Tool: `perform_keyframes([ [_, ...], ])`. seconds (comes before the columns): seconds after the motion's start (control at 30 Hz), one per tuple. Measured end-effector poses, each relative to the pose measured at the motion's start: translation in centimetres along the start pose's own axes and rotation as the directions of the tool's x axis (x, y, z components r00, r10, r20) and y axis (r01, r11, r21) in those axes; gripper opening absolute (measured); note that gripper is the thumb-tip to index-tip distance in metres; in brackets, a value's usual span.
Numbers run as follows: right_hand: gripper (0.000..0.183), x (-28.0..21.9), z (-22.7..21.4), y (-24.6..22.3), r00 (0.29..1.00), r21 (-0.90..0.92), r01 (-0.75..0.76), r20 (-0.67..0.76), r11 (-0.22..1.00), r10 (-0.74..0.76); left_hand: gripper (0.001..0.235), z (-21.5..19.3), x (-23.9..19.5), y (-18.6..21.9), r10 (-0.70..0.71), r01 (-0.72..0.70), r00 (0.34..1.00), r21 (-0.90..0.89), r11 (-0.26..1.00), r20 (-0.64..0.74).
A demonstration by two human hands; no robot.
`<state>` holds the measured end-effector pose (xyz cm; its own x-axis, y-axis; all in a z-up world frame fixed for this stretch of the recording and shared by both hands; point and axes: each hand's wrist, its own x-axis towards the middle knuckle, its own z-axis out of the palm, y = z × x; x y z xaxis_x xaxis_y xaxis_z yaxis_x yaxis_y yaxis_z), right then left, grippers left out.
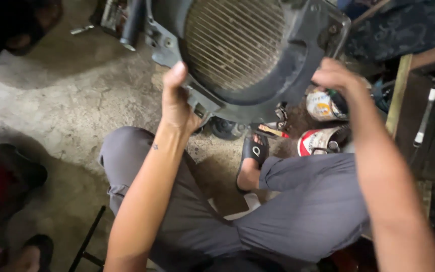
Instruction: Assembling and adjusting a motorcycle radiator housing using a screwdriver.
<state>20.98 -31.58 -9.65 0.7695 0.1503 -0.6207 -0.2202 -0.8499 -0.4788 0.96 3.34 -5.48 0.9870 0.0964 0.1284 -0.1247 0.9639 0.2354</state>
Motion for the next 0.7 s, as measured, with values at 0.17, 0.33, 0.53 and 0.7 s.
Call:
perform_keyframes([
  [0.17,0.034,-6.2,-2.6,-3.4,0.941,-0.024,0.329,-0.076,0.944,-0.33,0.057,-2.4,-0.3,-0.9,-0.113,0.105,0.991,-0.105,0.989,-0.073],
  [0.33,0.047,-12.2,-4.2,-3.9,0.848,-0.198,0.526,0.048,0.827,-0.527,0.047,-2.2,-0.2,-1.2,0.025,-0.02,0.98,0.028,0.999,-0.196],
  [0.53,0.045,-14.6,-4.9,-4.2,0.795,-0.003,0.601,-0.095,0.799,-0.599,0.038,-1.6,0.3,-1.9,0.046,-0.019,0.96,0.1,0.995,-0.277],
  [0.7,0.047,-16.2,-3.7,-6.6,0.588,-0.409,0.559,-0.418,0.722,-0.692,0.034,-1.5,0.5,-1.9,0.004,0.033,0.943,0.105,0.994,-0.332],
])
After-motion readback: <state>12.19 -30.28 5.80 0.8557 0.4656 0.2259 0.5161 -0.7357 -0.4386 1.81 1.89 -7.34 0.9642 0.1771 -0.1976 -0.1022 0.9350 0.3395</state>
